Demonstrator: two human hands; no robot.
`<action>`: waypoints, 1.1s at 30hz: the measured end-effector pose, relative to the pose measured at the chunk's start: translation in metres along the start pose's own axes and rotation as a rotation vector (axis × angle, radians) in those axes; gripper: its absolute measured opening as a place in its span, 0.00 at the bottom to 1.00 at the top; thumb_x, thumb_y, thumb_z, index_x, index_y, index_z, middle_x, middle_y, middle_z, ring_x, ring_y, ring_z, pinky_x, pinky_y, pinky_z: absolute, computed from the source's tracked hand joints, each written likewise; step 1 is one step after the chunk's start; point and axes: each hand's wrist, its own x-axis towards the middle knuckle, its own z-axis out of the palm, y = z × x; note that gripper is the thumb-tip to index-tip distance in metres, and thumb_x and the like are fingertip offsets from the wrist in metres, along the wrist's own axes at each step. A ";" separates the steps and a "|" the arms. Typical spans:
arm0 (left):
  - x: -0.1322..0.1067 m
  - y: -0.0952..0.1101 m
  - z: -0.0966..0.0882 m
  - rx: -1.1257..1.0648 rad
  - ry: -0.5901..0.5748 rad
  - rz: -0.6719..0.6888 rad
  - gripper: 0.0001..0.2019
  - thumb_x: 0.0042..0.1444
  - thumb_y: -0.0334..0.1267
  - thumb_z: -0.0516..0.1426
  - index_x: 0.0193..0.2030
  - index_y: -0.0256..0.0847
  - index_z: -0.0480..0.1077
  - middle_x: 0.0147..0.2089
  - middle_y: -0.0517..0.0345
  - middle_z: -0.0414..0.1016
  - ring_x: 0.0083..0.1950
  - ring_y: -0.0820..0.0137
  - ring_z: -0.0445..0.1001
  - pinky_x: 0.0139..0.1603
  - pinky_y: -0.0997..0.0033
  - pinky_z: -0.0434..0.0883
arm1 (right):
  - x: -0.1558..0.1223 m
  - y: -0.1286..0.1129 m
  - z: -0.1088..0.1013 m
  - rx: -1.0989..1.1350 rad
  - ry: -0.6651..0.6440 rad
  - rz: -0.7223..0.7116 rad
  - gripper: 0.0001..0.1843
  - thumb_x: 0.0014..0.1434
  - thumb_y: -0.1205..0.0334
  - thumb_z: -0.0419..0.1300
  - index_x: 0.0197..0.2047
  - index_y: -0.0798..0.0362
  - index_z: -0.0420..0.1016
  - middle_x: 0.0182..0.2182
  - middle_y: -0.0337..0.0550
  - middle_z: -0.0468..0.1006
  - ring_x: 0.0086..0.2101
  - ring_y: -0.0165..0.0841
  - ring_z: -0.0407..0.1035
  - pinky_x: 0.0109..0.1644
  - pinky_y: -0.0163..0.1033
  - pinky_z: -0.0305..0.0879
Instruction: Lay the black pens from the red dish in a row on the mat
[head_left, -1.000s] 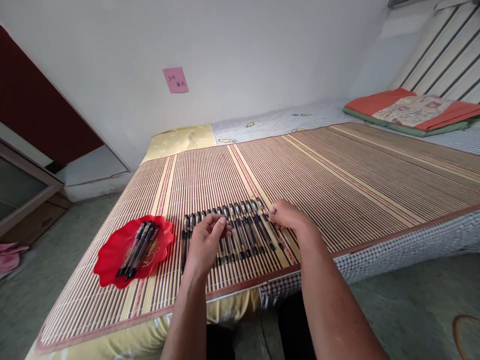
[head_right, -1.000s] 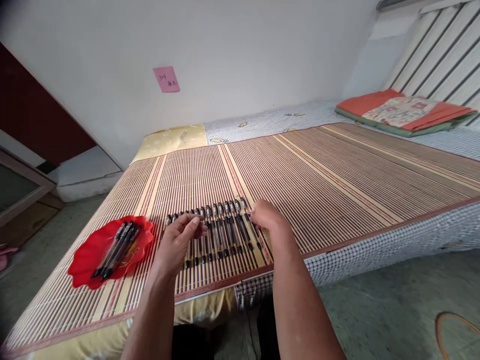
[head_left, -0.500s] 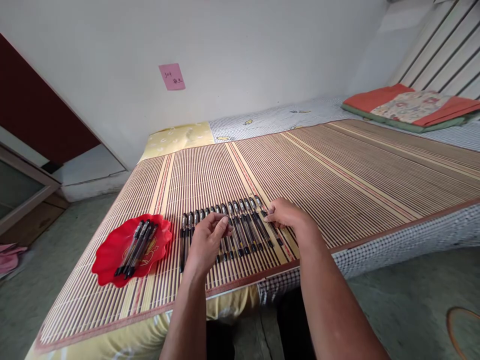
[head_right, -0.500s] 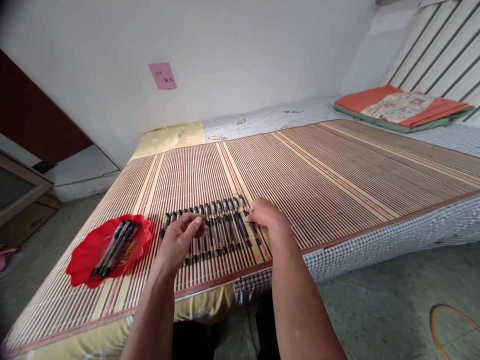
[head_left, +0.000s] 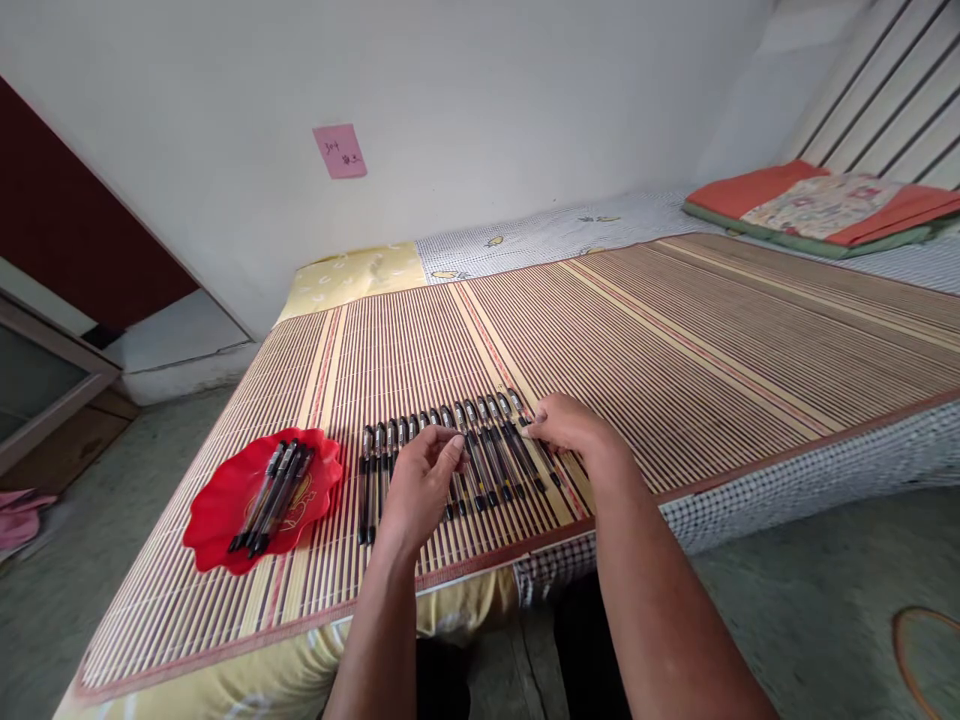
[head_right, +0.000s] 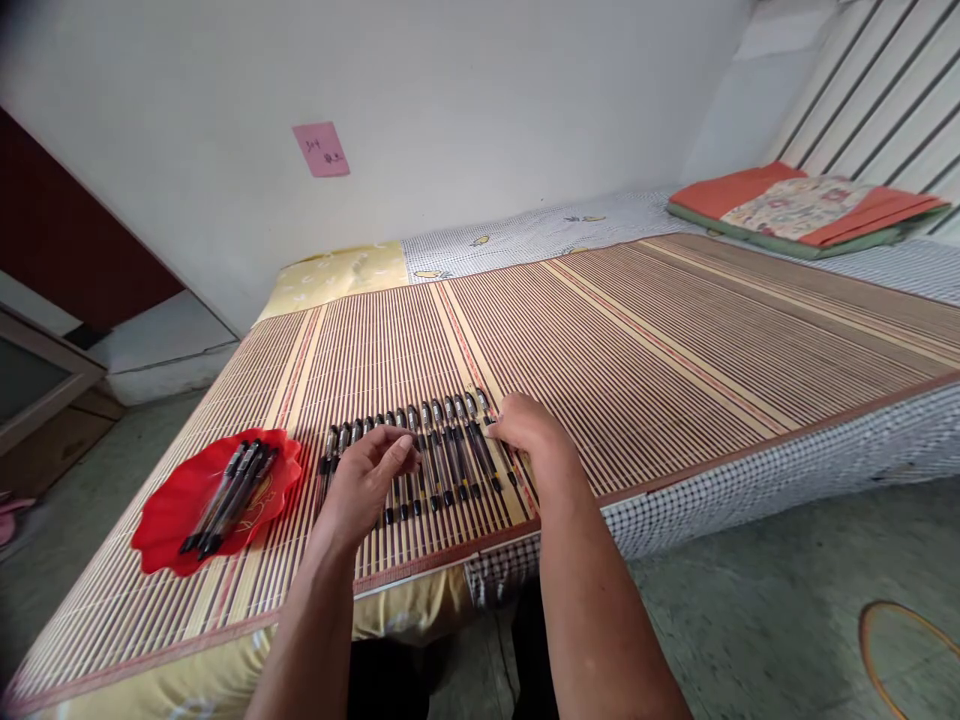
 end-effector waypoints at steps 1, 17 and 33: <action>-0.002 0.003 0.005 0.076 -0.004 0.011 0.13 0.64 0.47 0.57 0.43 0.40 0.75 0.38 0.52 0.80 0.40 0.63 0.78 0.44 0.62 0.74 | 0.001 0.001 0.000 0.020 -0.014 0.003 0.10 0.61 0.57 0.66 0.35 0.55 0.75 0.30 0.46 0.80 0.28 0.33 0.75 0.30 0.34 0.62; -0.036 -0.005 0.104 0.764 -0.410 0.427 0.16 0.68 0.42 0.56 0.59 0.41 0.69 0.66 0.47 0.72 0.73 0.57 0.61 0.74 0.43 0.56 | 0.006 0.007 0.003 0.097 -0.047 -0.041 0.08 0.64 0.61 0.63 0.36 0.58 0.78 0.25 0.49 0.82 0.26 0.35 0.78 0.28 0.33 0.67; -0.035 -0.010 0.104 0.766 -0.411 0.420 0.17 0.67 0.40 0.56 0.60 0.40 0.69 0.65 0.45 0.72 0.72 0.54 0.61 0.74 0.46 0.57 | -0.001 0.002 0.000 -0.018 0.001 -0.059 0.07 0.62 0.62 0.66 0.33 0.56 0.80 0.26 0.51 0.82 0.31 0.37 0.78 0.34 0.34 0.65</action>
